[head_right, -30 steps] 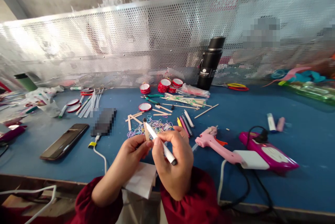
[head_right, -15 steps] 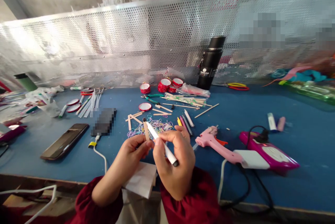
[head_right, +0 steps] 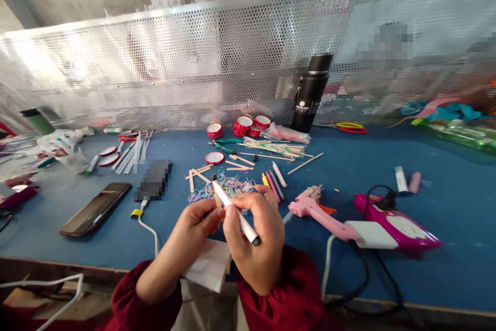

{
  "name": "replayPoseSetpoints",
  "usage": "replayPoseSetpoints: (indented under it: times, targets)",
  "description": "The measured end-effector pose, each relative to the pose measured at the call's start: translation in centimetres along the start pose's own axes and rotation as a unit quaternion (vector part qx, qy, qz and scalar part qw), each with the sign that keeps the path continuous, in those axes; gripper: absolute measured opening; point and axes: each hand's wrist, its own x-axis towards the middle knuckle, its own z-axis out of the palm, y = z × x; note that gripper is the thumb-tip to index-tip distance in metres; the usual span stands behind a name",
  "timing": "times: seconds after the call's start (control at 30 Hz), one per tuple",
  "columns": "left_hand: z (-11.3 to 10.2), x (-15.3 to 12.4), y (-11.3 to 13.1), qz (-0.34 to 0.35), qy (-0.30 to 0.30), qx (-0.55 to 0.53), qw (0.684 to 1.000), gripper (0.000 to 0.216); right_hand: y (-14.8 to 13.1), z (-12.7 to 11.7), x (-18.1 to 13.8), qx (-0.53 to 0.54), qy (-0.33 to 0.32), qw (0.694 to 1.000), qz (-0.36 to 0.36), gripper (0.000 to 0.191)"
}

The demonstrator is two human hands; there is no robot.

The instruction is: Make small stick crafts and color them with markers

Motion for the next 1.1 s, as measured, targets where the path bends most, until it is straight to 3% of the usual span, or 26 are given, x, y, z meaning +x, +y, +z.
replayPoseSetpoints:
  times: [1.1]
  targets:
    - [0.03,-0.17,-0.03,-0.006,-0.002,0.001,1.0,0.038,-0.05,-0.13,0.15,-0.014,-0.007,1.0,-0.007,0.009]
